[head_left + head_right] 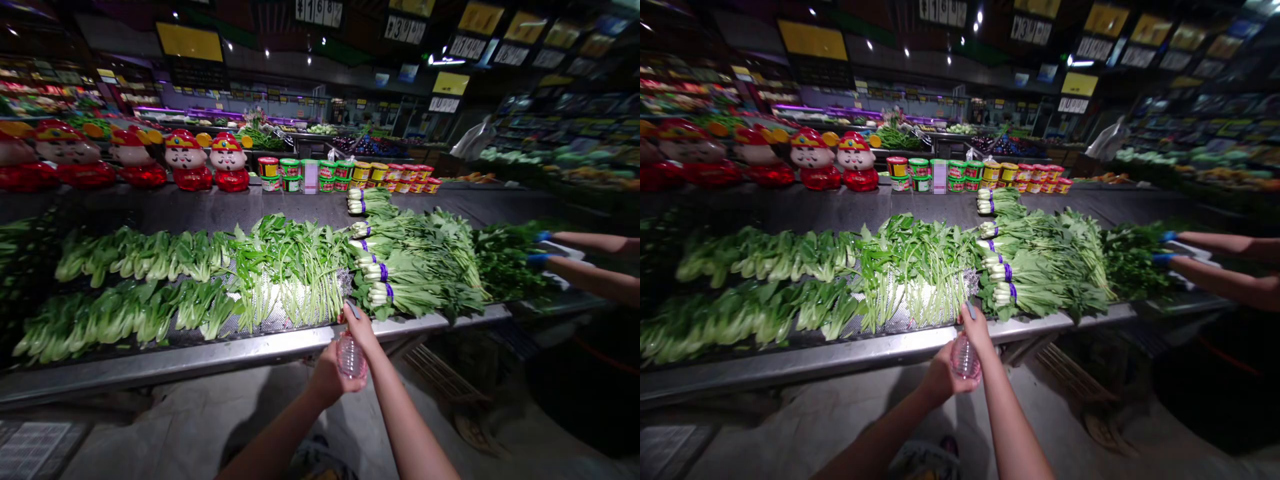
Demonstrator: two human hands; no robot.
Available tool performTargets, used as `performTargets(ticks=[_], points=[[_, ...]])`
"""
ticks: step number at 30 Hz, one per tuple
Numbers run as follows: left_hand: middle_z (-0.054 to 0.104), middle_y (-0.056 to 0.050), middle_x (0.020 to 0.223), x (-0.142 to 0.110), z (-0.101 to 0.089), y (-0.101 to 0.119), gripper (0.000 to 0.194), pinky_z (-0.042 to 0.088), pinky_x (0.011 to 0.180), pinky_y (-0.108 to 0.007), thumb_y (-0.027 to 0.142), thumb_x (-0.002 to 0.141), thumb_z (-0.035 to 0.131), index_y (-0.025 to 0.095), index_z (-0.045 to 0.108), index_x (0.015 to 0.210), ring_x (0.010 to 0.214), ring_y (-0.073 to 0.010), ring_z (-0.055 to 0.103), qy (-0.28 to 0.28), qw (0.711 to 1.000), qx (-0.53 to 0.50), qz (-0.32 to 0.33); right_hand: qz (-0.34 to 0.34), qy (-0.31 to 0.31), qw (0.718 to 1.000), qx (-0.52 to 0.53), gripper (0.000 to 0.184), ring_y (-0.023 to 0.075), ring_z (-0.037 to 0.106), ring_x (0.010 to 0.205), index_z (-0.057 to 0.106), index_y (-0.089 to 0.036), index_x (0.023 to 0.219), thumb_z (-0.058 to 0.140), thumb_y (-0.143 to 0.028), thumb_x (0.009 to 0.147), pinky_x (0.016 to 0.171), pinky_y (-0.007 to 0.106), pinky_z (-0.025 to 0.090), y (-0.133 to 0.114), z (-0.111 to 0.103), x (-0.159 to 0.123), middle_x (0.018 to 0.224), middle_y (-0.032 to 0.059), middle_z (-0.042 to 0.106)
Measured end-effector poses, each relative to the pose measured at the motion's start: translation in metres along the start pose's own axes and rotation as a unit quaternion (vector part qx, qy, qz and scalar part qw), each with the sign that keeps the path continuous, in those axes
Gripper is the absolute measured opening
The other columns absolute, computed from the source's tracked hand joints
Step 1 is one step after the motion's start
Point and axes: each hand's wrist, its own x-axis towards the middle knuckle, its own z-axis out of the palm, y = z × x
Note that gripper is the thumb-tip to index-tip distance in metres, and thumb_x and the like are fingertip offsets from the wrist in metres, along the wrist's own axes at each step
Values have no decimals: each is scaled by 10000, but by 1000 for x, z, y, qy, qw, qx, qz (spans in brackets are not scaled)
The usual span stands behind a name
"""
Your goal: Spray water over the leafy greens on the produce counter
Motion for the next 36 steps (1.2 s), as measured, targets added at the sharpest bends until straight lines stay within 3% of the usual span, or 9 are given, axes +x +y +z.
performTargets(ticks=[3, 10, 16, 20, 27, 32, 36], points=[[664, -32, 914, -6, 1, -2, 661, 477, 659, -276, 228, 431, 847, 173, 555, 1021, 754, -192, 597, -22, 1000, 4, -15, -2, -2, 1000, -21, 517, 179, 543, 506, 539, -195, 617, 425, -682, 748, 441, 291, 452, 7, 0, -7, 577, 38, 594], [644, 36, 684, -14, -3, 12, 339, 398, 528, -217, 137, 493, 790, 172, 600, 771, 588, -126, 544, -72, 997, 5, 17, 8, 11, 999, -34, 516, 169, 500, 433, 476, -215, 529, 443, -691, 724, 471, 301, 421, 10, 3, -18, 456, 14, 526], [659, -14, 860, -13, -10, 7, 542, 446, 625, -251, 180, 461, 822, 172, 573, 942, 722, -172, 585, -29, 1000, 5, -9, -15, 6, 999, -41, 487, 187, 561, 560, 524, -199, 597, 447, -659, 736, 547, 309, 461, 0, 10, -13, 587, 46, 611], [643, -46, 957, -10, -19, 6, 676, 473, 715, -292, 213, 449, 837, 173, 534, 1052, 810, -203, 593, 1, 1000, 3, -26, 1, -5, 1000, -22, 469, 192, 572, 575, 562, -194, 700, 463, -650, 736, 469, 299, 469, -12, 18, -8, 694, 64, 643], [624, -37, 933, -3, -30, 6, 673, 486, 755, -313, 235, 458, 829, 183, 530, 1059, 815, -202, 582, 58, 998, 18, 33, -32, -22, 999, 5, 465, 170, 560, 549, 557, -180, 721, 483, -639, 749, 448, 296, 499, -35, 31, -3, 679, 46, 616], [645, -43, 932, -1, -36, 4, 653, 493, 763, -312, 204, 453, 836, 192, 554, 1042, 829, -211, 599, 56, 998, -17, 30, -36, -33, 999, 1, 454, 161, 539, 472, 553, -183, 727, 478, -630, 760, 431, 297, 489, -38, 38, 3, 561, 11, 563], [659, -49, 936, 2, -41, 7, 656, 494, 776, -304, 192, 458, 839, 191, 559, 1051, 845, -218, 613, 52, 997, -47, 15, -32, -40, 999, 2, 452, 157, 541, 474, 549, -186, 741, 485, -633, 756, 435, 298, 492, -43, 43, 8, 609, 23, 592]])
